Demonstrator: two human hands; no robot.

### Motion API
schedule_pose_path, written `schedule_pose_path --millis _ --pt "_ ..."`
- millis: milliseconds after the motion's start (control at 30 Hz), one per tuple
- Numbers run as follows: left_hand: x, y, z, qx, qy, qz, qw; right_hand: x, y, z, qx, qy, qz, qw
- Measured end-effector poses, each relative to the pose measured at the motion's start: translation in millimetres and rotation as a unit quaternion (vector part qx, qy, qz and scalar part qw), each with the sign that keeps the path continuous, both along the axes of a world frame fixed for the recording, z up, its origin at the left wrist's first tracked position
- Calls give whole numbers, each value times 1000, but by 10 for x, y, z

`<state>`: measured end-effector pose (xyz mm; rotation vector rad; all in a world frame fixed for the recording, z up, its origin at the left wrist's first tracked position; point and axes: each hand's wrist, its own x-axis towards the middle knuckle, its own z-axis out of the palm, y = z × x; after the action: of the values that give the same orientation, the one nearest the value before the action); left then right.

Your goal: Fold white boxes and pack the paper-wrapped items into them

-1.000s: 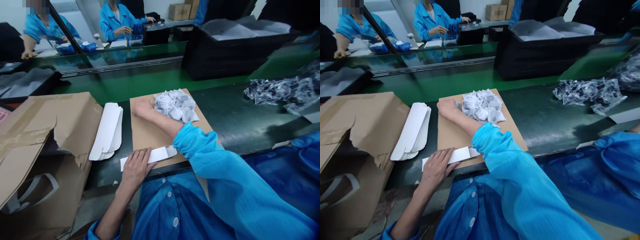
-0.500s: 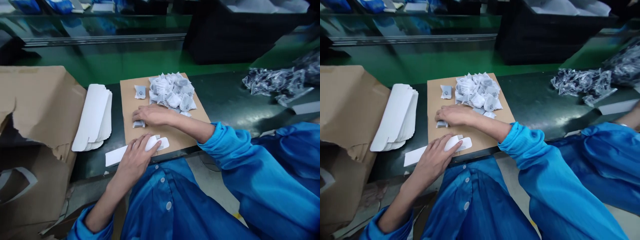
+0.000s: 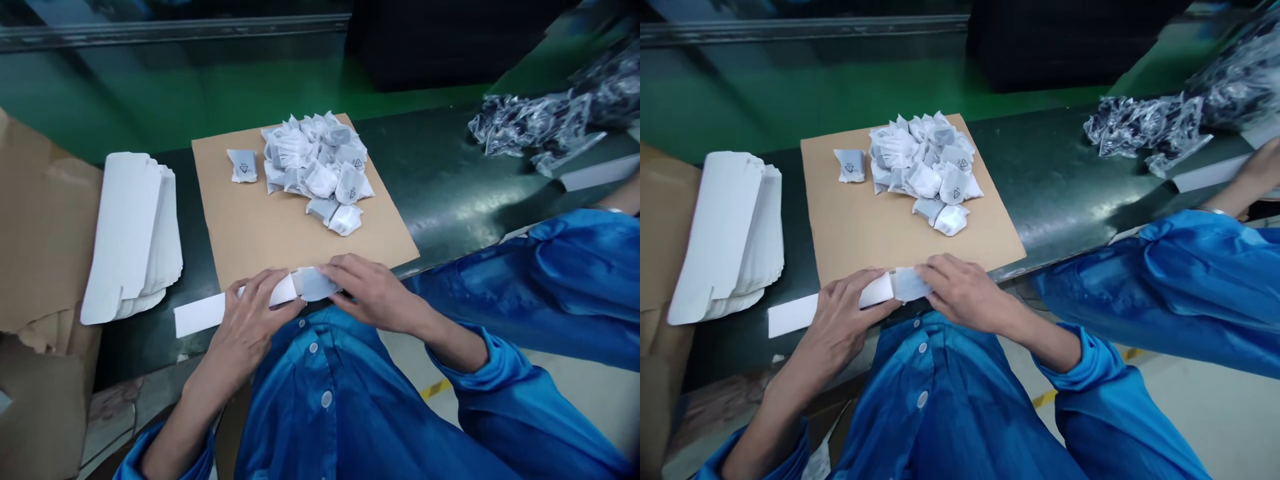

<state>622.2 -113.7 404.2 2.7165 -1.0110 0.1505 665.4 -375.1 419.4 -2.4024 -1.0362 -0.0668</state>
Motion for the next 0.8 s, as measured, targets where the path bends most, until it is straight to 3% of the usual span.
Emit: schedule_pose_path --millis 67,133,267,333,467,533,667,800 --pt "10 10 3 7 -7 -19 1000 -22 78 -83 -46 23 43 998" --pt "26 28 5 10 -24 -21 999 17 195 -152 -35 34 47 998" --pt "57 92 -16 2 -61 -6 998 13 422 -197 77 52 -11 996" --pt "61 114 -34 0 -78 -2 997 -49 492 -191 136 116 -22 984" --pt "61 68 -48 -19 -140 23 990 -133 550 -180 293 297 -96 904" --pt "71 8 -34 -8 -164 22 986 -130 558 -161 329 333 -123 875" --pt "112 -103 6 -7 -208 10 978 -77 538 -69 323 363 -123 866" --pt "145 -226 -6 -36 -216 -2 976 -12 532 -4 285 379 -112 873"
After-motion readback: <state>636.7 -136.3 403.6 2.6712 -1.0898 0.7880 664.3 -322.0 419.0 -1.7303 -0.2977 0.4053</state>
